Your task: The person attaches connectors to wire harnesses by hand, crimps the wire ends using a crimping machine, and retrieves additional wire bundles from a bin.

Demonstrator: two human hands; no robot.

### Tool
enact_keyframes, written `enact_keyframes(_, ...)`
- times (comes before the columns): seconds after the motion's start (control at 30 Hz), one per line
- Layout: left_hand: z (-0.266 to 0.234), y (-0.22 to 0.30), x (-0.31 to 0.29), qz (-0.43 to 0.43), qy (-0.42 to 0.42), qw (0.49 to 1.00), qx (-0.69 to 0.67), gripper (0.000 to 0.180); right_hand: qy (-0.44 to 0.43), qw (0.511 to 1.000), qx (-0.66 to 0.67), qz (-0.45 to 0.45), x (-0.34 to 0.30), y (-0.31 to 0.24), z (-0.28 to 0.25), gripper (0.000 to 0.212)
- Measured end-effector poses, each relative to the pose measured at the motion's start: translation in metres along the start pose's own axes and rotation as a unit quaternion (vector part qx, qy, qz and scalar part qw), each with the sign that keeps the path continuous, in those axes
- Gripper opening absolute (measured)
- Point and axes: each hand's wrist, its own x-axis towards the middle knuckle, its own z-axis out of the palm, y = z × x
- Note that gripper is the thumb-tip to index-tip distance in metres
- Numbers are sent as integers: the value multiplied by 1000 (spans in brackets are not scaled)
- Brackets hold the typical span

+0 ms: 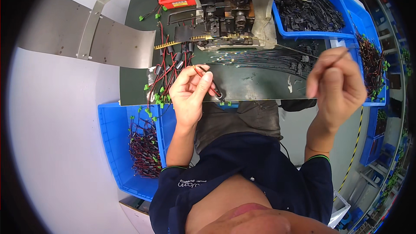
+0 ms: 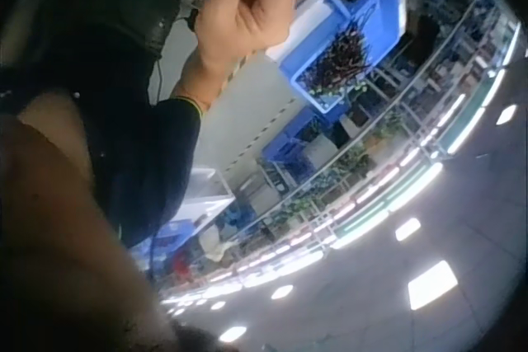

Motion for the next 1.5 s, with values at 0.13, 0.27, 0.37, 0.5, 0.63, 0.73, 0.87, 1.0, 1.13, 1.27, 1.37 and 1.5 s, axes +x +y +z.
enact_keyframes(0.13,1,0,-3,-6,11,1000,-11,12,-71,983,-23,169,-23,36,33,9)
enact_keyframes(0.27,2,2,-4,-3,2,1000,1,14,-75,964,51,250,-63,88,64,7)
enact_keyframes(0.37,3,6,-7,14,25,1000,6,14,-73,951,106,280,-74,99,81,5)
enact_keyframes(0.5,-1,4,-9,45,22,998,37,11,-75,951,143,263,-76,103,95,6)
enact_keyframes(0.63,-7,1,-15,34,38,997,53,11,-92,948,122,280,-76,101,97,6)
enact_keyframes(0.73,-10,3,-17,3,27,999,44,13,-101,948,94,285,-77,101,95,6)
enact_keyframes(0.87,-9,3,-17,-2,29,999,33,13,-110,957,64,261,-76,98,94,8)
enact_keyframes(1.0,-7,1,-17,10,27,999,43,12,-113,964,58,234,-73,96,91,8)
enact_keyframes(1.13,-11,-2,-16,35,-12,996,76,11,-148,967,-33,204,-63,88,88,6)
enact_keyframes(1.27,-6,-6,-17,56,-12,994,93,10,-114,971,38,208,-73,105,91,6)
enact_keyframes(1.37,-4,-10,-16,34,3,999,30,9,-46,927,220,300,-77,108,95,8)
enact_keyframes(1.5,-3,-13,-16,-20,-5,998,-59,9,-73,916,232,318,-75,110,90,10)
